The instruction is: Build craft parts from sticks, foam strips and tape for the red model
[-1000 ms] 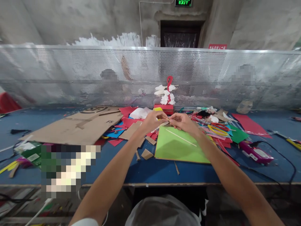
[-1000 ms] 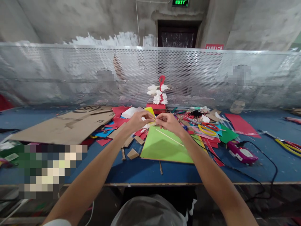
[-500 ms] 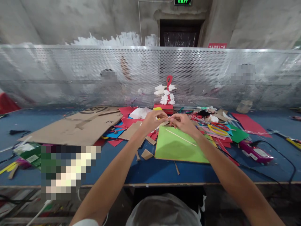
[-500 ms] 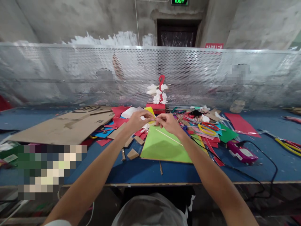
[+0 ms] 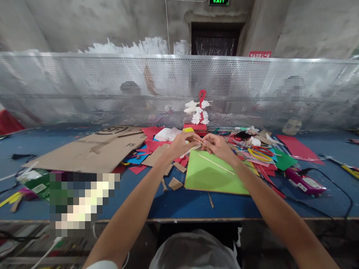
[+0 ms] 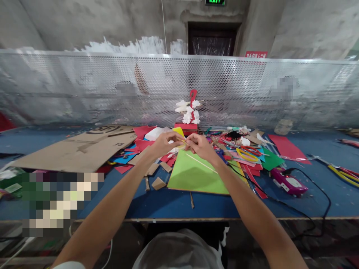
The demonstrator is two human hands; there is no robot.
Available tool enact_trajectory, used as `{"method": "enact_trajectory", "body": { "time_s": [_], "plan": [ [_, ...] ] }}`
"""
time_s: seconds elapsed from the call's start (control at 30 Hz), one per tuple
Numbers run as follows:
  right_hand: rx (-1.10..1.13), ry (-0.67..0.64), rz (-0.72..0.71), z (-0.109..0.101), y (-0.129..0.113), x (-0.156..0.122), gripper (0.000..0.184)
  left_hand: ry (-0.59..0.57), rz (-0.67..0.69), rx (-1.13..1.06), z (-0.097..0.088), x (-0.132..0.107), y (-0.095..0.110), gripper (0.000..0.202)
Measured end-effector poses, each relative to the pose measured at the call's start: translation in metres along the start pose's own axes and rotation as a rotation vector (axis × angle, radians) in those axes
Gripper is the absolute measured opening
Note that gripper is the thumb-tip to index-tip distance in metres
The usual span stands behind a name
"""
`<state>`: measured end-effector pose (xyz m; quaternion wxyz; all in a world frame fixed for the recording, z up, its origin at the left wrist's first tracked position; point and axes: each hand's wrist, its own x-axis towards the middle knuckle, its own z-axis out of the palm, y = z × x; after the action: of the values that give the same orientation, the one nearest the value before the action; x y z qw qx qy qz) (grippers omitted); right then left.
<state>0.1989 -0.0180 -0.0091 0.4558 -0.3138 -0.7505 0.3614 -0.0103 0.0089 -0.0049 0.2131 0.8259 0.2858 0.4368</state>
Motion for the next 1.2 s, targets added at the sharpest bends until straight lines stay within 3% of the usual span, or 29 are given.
{"method": "enact_trajectory", "body": {
  "time_s": [0.27,0.53,0.77,1.2],
  "plan": [
    [-0.02,-0.001,0.044,-0.0031,-0.0078,-0.0032,0.023,-0.009,0.009,-0.074,-0.0028,-0.0009,-0.0001,0.023],
    [-0.026,0.029,0.058,-0.0054,0.0009,0.0004,0.028,0.036,0.054,0.015,-0.0035,-0.0001,0.0038,0.017],
    [-0.114,0.064,-0.006,-0.0018,-0.0021,-0.0007,0.026,0.11,0.079,0.119,-0.0007,-0.0015,0.0038,0.017],
    [-0.348,0.124,-0.154,-0.0007,-0.0051,-0.0017,0.024,0.103,0.009,0.084,-0.004,-0.0006,0.0029,0.019]
  ]
}}
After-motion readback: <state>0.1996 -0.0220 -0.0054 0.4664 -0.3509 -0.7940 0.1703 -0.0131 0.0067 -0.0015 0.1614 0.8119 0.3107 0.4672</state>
